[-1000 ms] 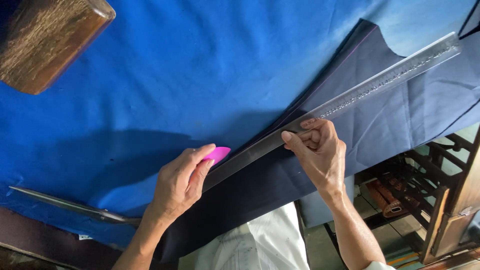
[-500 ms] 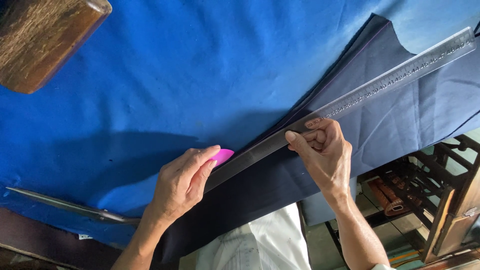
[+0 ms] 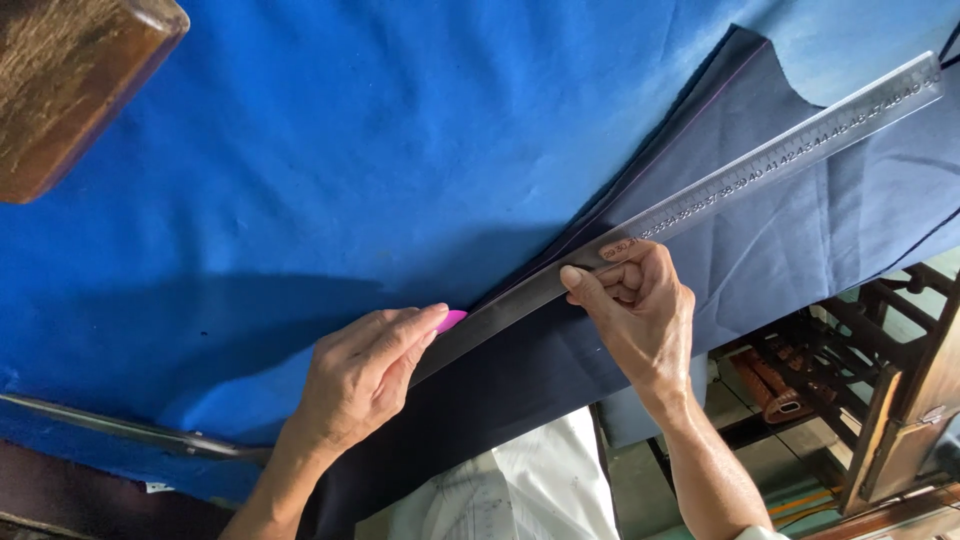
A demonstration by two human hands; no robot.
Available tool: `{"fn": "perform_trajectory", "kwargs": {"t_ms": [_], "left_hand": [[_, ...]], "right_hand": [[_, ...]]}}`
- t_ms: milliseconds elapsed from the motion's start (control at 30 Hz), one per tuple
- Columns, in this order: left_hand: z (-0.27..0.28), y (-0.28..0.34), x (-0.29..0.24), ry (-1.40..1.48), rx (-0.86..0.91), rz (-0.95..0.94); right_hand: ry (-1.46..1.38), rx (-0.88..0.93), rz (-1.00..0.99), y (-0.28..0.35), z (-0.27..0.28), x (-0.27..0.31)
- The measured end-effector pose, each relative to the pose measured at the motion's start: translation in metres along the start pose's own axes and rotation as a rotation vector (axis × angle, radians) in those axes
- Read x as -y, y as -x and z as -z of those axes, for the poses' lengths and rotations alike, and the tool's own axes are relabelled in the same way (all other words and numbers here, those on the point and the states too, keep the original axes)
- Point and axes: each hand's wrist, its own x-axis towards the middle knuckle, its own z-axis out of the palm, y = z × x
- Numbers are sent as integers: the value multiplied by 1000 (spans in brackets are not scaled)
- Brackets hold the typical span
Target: The person unfolds a dark fabric on a blue-covered table, then uses a ruler and a pink chalk marker to draw straight lines along the fabric edges. The person then picks up shears and begins cutting along the marked lines.
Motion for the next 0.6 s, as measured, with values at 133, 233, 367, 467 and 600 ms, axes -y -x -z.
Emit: {"fn": "perform_trajectory", "kwargs": {"t_ms": [133,233,367,467,600], "left_hand": [[-2,0,0,-41,12,-53],[-3,6,0,-99,13,-75],[-4,7,-3,-195,13,-120],[-7,10,-1,-181,22,-117],[-11,11,-2,-157,27,-107]], "right_hand": [[-40,3,-15,0,2,4],[-34,9,-77,-2,3,10],[-25,21,-84,-4,3,7],[-64,19,-103,-4,2,6],[-41,23,13,-5,2,3]]}}
